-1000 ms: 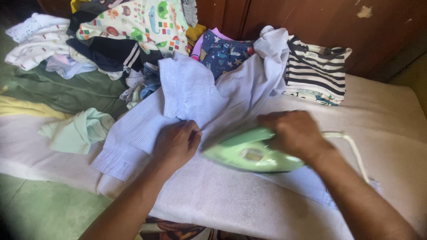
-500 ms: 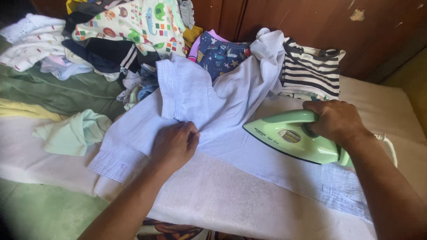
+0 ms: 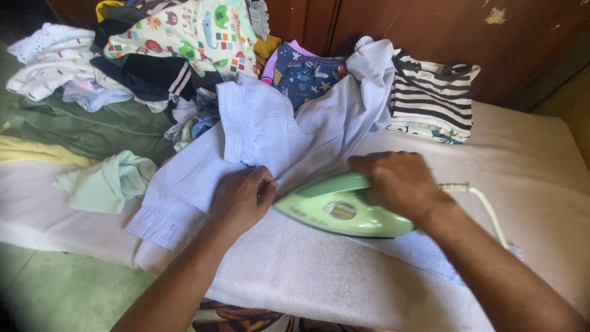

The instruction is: The person irons a light blue striped shirt on a bed using a green electric iron. They smooth the fabric, iron the sleeves and body, flip the shirt, and continue ironing the back and collar.

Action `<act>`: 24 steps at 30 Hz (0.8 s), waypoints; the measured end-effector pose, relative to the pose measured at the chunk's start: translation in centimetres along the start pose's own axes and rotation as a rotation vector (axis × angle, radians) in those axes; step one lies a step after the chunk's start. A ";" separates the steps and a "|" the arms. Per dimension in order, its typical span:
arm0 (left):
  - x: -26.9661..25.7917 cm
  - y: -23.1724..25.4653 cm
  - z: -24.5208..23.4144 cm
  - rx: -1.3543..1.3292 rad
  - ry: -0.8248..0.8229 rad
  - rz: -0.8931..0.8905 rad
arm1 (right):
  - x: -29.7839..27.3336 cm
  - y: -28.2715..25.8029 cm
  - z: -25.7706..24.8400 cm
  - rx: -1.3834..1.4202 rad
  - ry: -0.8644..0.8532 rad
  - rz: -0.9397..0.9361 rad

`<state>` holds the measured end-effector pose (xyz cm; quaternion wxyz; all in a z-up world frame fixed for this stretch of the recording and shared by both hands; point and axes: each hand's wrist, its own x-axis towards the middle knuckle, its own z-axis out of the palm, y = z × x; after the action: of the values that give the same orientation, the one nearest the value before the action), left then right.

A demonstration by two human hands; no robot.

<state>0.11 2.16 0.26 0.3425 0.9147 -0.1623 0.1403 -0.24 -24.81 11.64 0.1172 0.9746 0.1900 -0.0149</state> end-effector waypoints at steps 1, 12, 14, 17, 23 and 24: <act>0.0 0.0 0.0 -0.007 0.012 0.016 | -0.2 0.9 0.0 0.029 0.007 0.018; -0.1 -0.4 -0.1 -0.047 0.082 0.133 | 0.2 1.1 0.2 0.014 0.038 0.055; 0.0 -0.5 0.1 -0.042 0.077 0.073 | 0.4 -0.8 0.2 0.011 -0.021 0.007; 0.1 -0.9 0.4 -0.042 0.079 0.059 | 0.2 -1.6 0.2 0.064 0.169 -0.115; 0.0 -1.0 0.4 -0.016 0.117 0.129 | -5.3 1.0 2.4 0.047 0.206 -0.031; -0.1 -1.0 0.3 -0.017 0.136 0.158 | -6.7 1.9 2.5 0.059 0.054 0.094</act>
<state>0.50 2.68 -0.55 0.3483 0.8846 -0.2114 0.2271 -5.72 -29.55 10.14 0.0839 0.9856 0.1465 0.0114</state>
